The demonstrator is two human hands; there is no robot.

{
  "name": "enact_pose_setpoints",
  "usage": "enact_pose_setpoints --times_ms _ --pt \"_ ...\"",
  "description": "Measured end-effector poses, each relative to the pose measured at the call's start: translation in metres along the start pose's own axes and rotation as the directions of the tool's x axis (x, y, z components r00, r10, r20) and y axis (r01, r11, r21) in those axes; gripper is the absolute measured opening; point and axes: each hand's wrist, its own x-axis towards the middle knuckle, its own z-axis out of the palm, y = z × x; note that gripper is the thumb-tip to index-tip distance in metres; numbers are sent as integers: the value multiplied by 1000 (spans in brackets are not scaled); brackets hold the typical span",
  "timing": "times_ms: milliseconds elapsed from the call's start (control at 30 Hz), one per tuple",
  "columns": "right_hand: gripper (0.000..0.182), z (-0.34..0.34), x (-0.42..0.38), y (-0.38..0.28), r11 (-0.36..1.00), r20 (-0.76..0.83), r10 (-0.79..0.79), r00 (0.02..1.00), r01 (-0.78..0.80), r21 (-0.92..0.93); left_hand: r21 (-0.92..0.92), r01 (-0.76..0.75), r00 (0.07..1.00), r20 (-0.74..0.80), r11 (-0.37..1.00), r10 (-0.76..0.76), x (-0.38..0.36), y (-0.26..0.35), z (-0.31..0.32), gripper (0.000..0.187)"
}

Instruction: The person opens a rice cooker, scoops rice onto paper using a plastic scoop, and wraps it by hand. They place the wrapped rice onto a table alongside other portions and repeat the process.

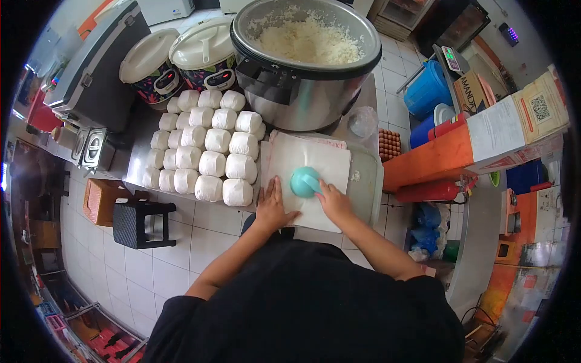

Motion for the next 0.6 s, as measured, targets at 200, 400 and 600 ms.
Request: enact_pose_setpoints --times_ms 200,400,600 --pt "45 1 14 -1 995 -68 66 995 -61 73 10 6 999 37 1000 -6 2 4 -7 125" --pt "48 -13 -12 41 919 -299 195 934 -67 389 19 -8 1000 11 1000 8 -1 0 -7 119" --pt "53 -20 -40 99 921 -349 385 854 -334 199 -167 -134 990 17 977 139 -22 -17 -10 102"
